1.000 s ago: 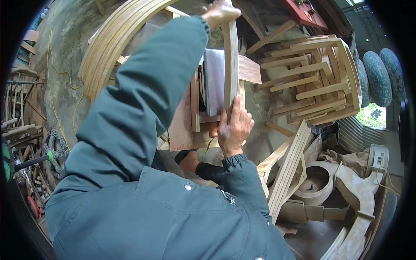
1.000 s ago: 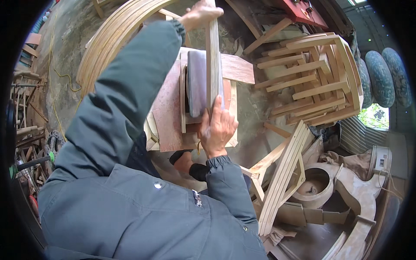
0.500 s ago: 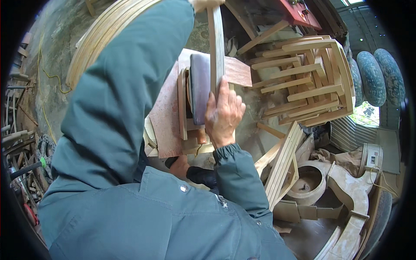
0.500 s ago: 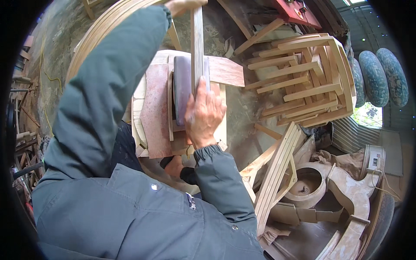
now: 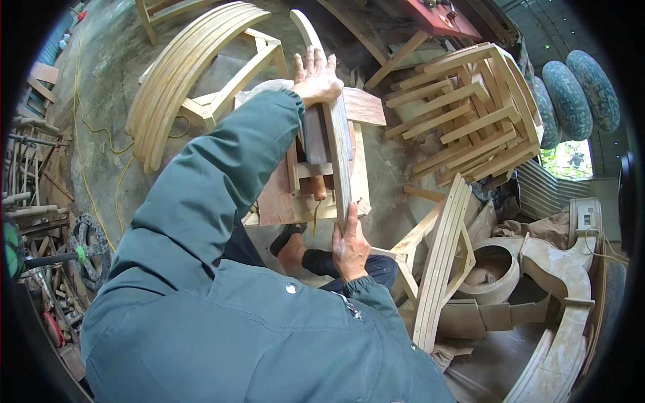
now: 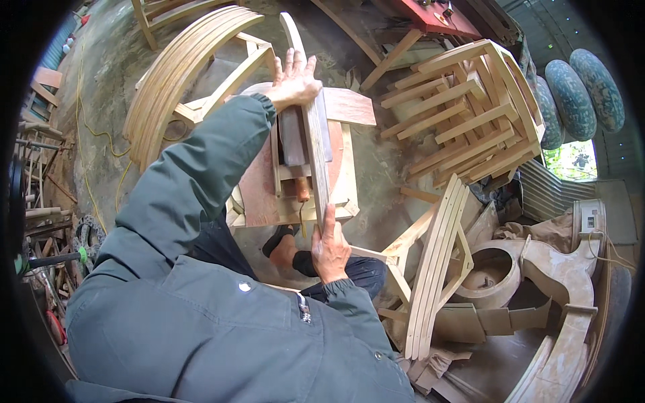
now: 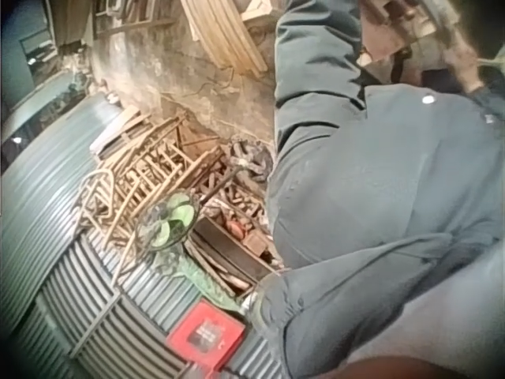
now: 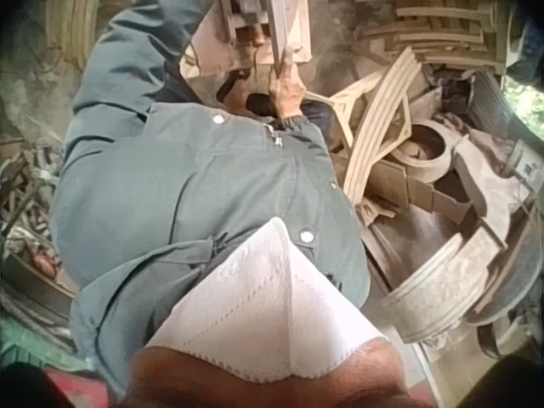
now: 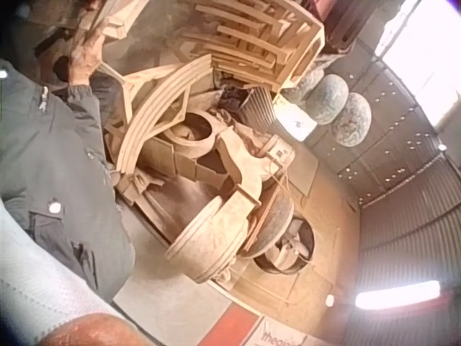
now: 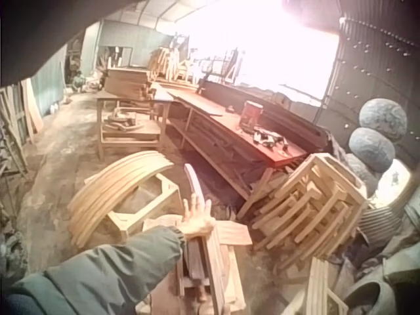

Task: Sanding curved wooden furniture components using a fixed manual sanding block in a workshop.

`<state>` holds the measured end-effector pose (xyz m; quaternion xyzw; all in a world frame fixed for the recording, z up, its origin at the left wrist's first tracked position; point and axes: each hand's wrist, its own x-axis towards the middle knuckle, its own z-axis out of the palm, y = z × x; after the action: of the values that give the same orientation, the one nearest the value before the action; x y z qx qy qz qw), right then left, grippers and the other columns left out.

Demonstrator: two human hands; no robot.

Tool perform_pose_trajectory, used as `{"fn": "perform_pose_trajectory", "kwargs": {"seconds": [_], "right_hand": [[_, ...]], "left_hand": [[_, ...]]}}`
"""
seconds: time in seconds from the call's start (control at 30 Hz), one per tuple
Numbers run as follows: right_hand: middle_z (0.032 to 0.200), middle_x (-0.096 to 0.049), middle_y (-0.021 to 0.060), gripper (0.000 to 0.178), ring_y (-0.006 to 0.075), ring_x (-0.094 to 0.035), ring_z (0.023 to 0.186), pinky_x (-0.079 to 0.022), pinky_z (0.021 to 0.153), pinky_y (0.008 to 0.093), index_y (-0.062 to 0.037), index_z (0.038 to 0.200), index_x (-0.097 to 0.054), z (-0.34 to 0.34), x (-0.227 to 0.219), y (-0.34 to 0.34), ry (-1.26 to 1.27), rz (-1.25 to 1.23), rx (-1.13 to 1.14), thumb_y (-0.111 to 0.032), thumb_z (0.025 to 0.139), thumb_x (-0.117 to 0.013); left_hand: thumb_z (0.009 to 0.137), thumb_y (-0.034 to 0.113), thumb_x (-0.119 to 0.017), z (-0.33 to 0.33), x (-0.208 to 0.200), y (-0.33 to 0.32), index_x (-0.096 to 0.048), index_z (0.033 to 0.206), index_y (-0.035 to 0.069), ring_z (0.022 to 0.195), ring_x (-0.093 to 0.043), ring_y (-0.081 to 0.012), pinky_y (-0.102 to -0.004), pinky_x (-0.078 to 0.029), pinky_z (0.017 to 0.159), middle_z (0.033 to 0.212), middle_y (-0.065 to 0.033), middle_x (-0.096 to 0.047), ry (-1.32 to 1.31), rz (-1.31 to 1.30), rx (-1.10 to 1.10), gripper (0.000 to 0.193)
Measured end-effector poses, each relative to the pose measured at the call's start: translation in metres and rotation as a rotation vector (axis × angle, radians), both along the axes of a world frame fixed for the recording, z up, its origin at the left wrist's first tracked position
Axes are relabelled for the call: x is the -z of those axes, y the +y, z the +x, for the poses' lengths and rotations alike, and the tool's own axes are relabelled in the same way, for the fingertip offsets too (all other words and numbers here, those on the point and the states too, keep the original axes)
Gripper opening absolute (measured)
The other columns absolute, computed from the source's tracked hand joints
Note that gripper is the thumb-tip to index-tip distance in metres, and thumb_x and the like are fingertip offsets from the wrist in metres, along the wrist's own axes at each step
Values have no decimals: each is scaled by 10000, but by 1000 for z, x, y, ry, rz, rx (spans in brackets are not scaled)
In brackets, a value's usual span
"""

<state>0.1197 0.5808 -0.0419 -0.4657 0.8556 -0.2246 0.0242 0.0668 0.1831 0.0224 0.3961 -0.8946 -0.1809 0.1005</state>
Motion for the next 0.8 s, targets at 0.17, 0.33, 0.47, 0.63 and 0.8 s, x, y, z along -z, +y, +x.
{"fn": "perform_pose_trajectory", "kwargs": {"seconds": [0.17,0.33,0.47,0.63,0.8], "right_hand": [[1068,-678,226,856,462,-695,810,-546,656,528,-159,1666,-229,27,-10,56,-75,7,-25,-137,945,-690],[999,-670,172,817,375,-666,832,-532,667,492,-136,1628,-354,30,-56,40,93,15,-16,-135,903,-730],[860,-649,118,765,314,-636,737,-504,614,464,-144,1607,-416,12,-100,-15,229,107,-46,-193,915,-739],[799,-651,104,791,313,-640,675,-503,607,460,-181,1632,-369,-21,-118,-94,294,210,-110,-205,925,-724],[864,-722,149,721,367,-720,758,-544,659,485,-239,1618,-375,-48,-120,-199,269,316,-108,-282,960,-665]], "left_hand": [[955,337,-434,24,6,47,-243,1633,-17,1601,1,-485,-698,3,1237,1699,-345,-79,58,21,90,788],[942,357,-475,17,9,18,-264,1623,-17,1605,-26,-472,-698,-27,1239,1699,-339,-95,127,104,101,806],[933,365,-504,-1,12,-33,-290,1607,-23,1611,-48,-443,-655,-71,1262,1708,-310,-113,133,226,32,807],[965,364,-490,-14,-3,-88,-291,1613,0,1605,-73,-443,-616,-118,1270,1707,-300,-91,-6,351,123,770],[986,364,-492,-29,41,-159,-442,1518,58,1535,-241,-499,-670,-258,1197,1587,-352,-284,57,365,58,616]]}}
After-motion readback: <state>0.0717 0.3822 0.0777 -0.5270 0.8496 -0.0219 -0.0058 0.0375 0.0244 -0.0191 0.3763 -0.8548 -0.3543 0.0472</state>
